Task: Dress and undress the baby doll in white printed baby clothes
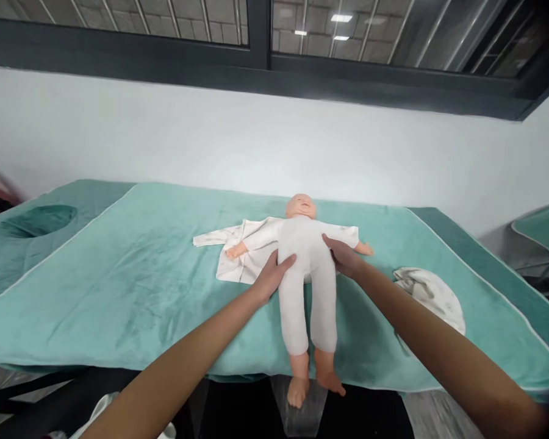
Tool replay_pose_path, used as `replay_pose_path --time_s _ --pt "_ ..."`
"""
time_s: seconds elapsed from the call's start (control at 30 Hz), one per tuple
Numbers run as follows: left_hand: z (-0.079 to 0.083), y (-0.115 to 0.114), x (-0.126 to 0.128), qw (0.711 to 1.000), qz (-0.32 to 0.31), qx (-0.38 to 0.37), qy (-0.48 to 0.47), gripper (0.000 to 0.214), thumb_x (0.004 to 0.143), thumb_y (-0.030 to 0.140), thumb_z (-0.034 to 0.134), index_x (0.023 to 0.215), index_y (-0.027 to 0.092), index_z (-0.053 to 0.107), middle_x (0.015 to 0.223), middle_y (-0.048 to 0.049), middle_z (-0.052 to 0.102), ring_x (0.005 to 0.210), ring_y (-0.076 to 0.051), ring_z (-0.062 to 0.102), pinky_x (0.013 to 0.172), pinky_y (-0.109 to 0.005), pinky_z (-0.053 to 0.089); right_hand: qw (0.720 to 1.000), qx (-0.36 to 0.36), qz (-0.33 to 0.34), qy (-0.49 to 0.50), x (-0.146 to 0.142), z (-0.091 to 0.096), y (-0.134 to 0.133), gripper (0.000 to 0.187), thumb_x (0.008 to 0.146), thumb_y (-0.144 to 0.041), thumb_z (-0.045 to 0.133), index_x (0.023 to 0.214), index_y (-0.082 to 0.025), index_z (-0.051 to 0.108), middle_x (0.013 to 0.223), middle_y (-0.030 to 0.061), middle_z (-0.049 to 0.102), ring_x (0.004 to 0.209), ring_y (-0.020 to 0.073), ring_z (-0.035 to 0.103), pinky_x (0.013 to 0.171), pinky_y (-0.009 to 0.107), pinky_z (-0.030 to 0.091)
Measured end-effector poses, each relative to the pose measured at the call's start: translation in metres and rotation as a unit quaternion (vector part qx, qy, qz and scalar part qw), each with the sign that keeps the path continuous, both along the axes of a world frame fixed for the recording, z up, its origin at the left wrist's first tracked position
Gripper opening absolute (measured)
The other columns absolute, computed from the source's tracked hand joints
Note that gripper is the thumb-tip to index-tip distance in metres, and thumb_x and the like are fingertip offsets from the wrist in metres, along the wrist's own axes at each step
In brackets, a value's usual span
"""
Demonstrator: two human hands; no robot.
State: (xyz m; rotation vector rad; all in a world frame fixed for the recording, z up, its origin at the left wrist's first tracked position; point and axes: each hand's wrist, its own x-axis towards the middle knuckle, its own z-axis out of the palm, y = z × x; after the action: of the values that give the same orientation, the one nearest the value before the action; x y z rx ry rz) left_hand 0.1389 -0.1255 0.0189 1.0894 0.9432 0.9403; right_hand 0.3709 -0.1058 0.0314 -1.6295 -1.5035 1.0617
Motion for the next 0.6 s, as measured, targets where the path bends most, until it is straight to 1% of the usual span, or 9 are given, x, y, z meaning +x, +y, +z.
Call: replay_pose_path --time_s 0.07,0.1,0.2,0.23,0.3,0.37,0.47,0.53,0.6 --pt "0.0 0.014 -0.022 0.993 0.02 0.088 0.08 0.046 0.081 0.05 0.069 0.119 0.024 0.065 0.116 -0.0094 0.069 0.097 -0.026 0.067 0.082 -0.037 0.054 0.994 0.026 0.009 -0.103 0.012 0.005 -0.001 0.064 0.095 -0.069 0.024 0.087 -0.021 0.065 0.081 0.009 0.07 0.075 0.0251 0.065 0.067 0.035 0.051" --pt "0.001 0.025 -0.034 0.98 0.041 0.15 0.128 0.043 0.082 0.047 0.069 0.118 0.024 0.066 0.113 -0.0089 0.069 0.095 -0.025 0.066 0.083 -0.037 0.053 0.983 0.054 0.011 -0.178 0.016 0.01 -0.002 0.061 0.095 -0.069 0.026 0.078 -0.023 0.062 0.077 0.0077 0.068 0.073 0.0245 0.064 0.067 0.035 0.048" --pt "0.002 0.072 -0.072 0.897 0.118 0.327 0.274 0.039 0.081 0.035 0.069 0.119 0.027 0.066 0.119 -0.009 0.066 0.116 -0.029 0.057 0.101 -0.041 0.043 0.916 0.161 -0.009 -0.368 0.01 0.03 -0.003 0.051 0.097 -0.062 0.031 0.072 -0.025 0.055 0.079 0.0076 0.064 0.076 0.0245 0.06 0.067 0.035 0.042" --pt "0.001 0.09 -0.082 0.873 0.142 0.341 0.319 0.042 0.079 0.034 0.071 0.119 0.026 0.065 0.12 -0.0107 0.065 0.119 -0.032 0.054 0.103 -0.042 0.041 0.901 0.189 -0.014 -0.389 0.0 0.038 -0.001 0.047 0.099 -0.059 0.033 0.075 -0.025 0.056 0.082 0.0079 0.064 0.078 0.0244 0.06 0.068 0.036 0.042" --pt "-0.007 0.123 -0.096 0.854 0.174 0.299 0.389 0.05 0.073 0.038 0.076 0.119 0.023 0.064 0.118 -0.0135 0.063 0.114 -0.035 0.056 0.096 -0.044 0.044 0.893 0.231 0.011 -0.386 -0.03 0.051 0.008 0.038 0.1 -0.052 0.036 0.086 -0.025 0.059 0.09 0.0083 0.064 0.085 0.0239 0.059 0.073 0.035 0.044" --pt "-0.017 0.145 -0.104 0.851 0.177 0.249 0.428 0.047 0.071 0.041 0.077 0.113 0.022 0.066 0.112 -0.0138 0.063 0.104 -0.035 0.059 0.088 -0.043 0.045 0.879 0.273 0.094 -0.381 -0.068 0.059 0.025 0.031 0.101 -0.045 0.039 0.1 -0.024 0.061 0.105 0.0093 0.064 0.101 0.0243 0.058 0.085 0.036 0.045" --pt "-0.03 0.155 -0.111 0.859 0.153 0.248 0.422 0.023 0.075 0.035 0.071 0.094 0.022 0.07 0.1 -0.0111 0.067 0.098 -0.032 0.059 0.085 -0.041 0.044 0.808 0.306 0.268 -0.426 -0.121 0.057 0.059 0.029 0.1 -0.04 0.046 0.115 -0.02 0.061 0.124 0.0118 0.061 0.116 0.0269 0.053 0.096 0.039 0.041" --pt "-0.032 0.152 -0.116 0.881 0.146 0.257 0.37 0.013 0.079 0.031 0.067 0.089 0.023 0.07 0.095 -0.0082 0.069 0.092 -0.027 0.06 0.083 -0.038 0.043 0.762 0.277 0.35 -0.469 -0.145 0.049 0.08 0.032 0.099 -0.042 0.049 0.116 -0.018 0.062 0.122 0.0127 0.063 0.112 0.0287 0.056 0.094 0.041 0.041" --pt "-0.031 0.147 -0.122 0.913 0.154 0.242 0.291 0.013 0.082 0.031 0.064 0.088 0.022 0.07 0.089 -0.0049 0.069 0.083 -0.022 0.06 0.078 -0.034 0.044 0.74 0.223 0.384 -0.505 -0.16 0.038 0.095 0.037 0.097 -0.049 0.051 0.112 -0.018 0.064 0.114 0.0124 0.066 0.104 0.0298 0.06 0.089 0.042 0.043"
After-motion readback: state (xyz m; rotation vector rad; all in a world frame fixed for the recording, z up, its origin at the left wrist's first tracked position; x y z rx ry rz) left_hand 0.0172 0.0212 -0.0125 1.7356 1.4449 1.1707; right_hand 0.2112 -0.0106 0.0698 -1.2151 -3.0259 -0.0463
